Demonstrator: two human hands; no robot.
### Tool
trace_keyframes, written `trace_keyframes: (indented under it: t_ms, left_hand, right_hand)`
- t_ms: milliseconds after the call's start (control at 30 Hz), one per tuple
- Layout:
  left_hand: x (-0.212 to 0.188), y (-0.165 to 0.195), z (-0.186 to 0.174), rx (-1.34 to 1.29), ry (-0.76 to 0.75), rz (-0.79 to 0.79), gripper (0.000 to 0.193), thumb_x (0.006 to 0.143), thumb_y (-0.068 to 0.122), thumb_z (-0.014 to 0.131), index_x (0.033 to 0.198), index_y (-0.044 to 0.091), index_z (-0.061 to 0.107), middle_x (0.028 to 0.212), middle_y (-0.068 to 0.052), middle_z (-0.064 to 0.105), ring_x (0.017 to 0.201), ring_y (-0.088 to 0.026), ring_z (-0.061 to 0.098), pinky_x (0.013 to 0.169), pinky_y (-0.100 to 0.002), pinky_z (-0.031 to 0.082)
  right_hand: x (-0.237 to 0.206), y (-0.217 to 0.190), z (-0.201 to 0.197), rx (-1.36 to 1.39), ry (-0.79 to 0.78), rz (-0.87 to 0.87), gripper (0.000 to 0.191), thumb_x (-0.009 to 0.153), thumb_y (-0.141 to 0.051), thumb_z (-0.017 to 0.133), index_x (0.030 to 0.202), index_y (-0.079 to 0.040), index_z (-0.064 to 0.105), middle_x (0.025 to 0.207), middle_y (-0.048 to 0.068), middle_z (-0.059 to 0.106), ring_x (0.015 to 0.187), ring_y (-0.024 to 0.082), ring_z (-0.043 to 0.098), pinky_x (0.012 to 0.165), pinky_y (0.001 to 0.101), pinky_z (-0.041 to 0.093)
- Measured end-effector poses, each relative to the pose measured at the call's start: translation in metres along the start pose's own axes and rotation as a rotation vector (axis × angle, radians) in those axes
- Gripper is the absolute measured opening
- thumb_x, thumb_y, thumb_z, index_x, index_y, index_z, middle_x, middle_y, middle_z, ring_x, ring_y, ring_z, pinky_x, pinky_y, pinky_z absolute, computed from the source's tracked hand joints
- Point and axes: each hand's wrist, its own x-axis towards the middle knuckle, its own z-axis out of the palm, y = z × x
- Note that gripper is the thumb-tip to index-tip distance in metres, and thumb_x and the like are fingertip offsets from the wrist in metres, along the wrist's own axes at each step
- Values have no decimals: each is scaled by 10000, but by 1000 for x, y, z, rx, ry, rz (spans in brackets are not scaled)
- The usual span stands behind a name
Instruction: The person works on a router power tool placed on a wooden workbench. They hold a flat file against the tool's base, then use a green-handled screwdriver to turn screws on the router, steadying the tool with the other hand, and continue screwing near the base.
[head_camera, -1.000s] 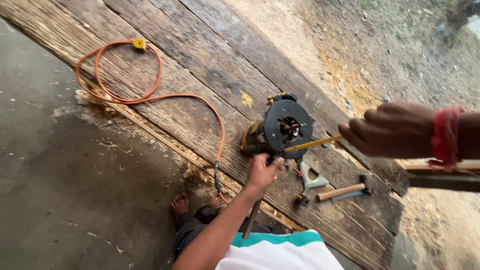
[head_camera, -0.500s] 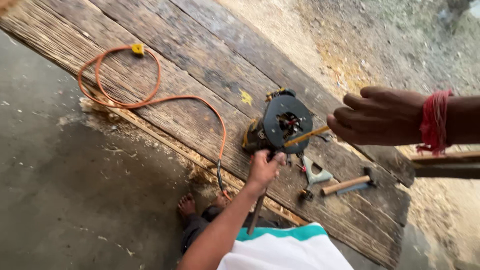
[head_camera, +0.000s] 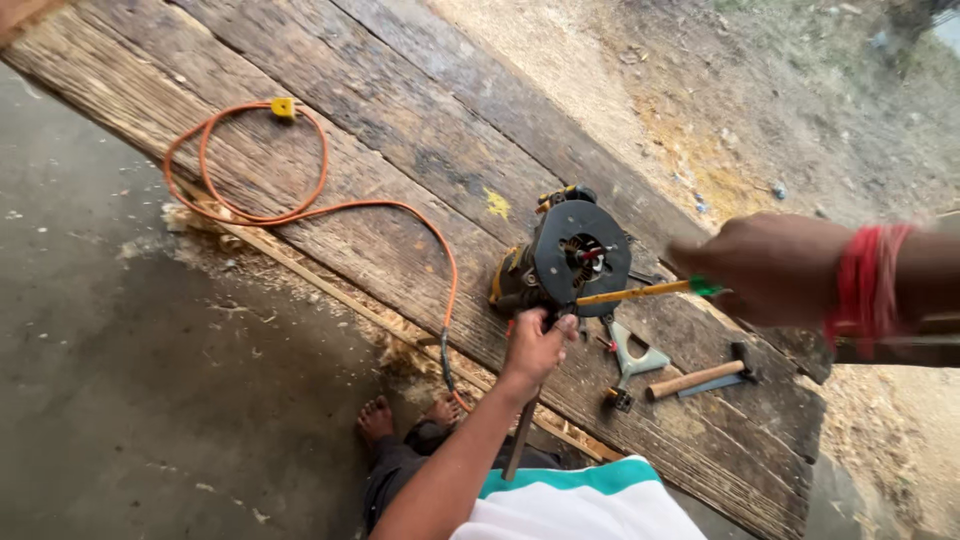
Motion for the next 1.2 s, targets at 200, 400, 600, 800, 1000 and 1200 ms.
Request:
trace_keyframes:
  t_ms: [200, 400, 600, 800, 1000, 1200]
  left_hand:
    - [3, -10, 0, -83, -43, 65, 237, 962, 254, 727, 892, 41, 651, 742, -19, 684, 512, -51, 504, 447, -239, 391]
    - [12, -27, 5, 6, -22, 148, 279, 994, 276, 718, 857, 43, 650, 728, 9, 667, 534, -41, 518, 478, -234, 426]
    - [9, -16, 0, -85, -47, 133, 209, 985, 233, 688, 882, 52, 673, 757, 16, 675, 529, -39, 506, 470, -234, 405]
    - [4, -5, 1, -46, -21, -19, 171, 961, 234, 686, 896, 79, 657, 756, 10, 697, 501, -46, 492, 441, -238, 388]
    - [9, -22, 6, -31, -31, 117, 263, 993, 247, 721, 876, 16, 677, 706, 0, 625, 545, -48, 510, 481, -248, 411]
    - [18, -25, 10, -9, 83, 37, 229, 949, 240, 740, 1011, 92, 576, 748, 11, 652, 555, -47, 538, 490, -256, 453]
  right_hand:
    - [-27, -18, -20, -821, 283, -376, 435, 967, -221, 589, 1298, 61, 584, 722, 63, 647, 584, 170, 639, 474, 331, 551]
    - [-12, -13, -36, 358, -100, 270, 331, 992, -429, 619, 969, -162, 813, 601, 34, 649, 474, 118, 565, 448, 335, 488]
    - [-3, -1, -12, 143, 27, 124, 277, 956, -393, 658, 988, -119, 685, 627, -3, 641, 512, 119, 587, 473, 340, 529]
    - [-17, -8, -14, -719, 287, -376, 270, 955, -208, 596, 1102, 18, 587, 745, 71, 633, 594, 178, 637, 508, 318, 591]
    - [0, 21, 10, 45, -33, 120, 360, 1025, -427, 633, 947, -78, 669, 671, 99, 631, 500, 210, 512, 464, 347, 503]
    - [22, 67, 44, 109, 234, -132, 367, 786, -463, 859, 971, -192, 695, 760, -20, 652, 607, 134, 603, 489, 310, 461]
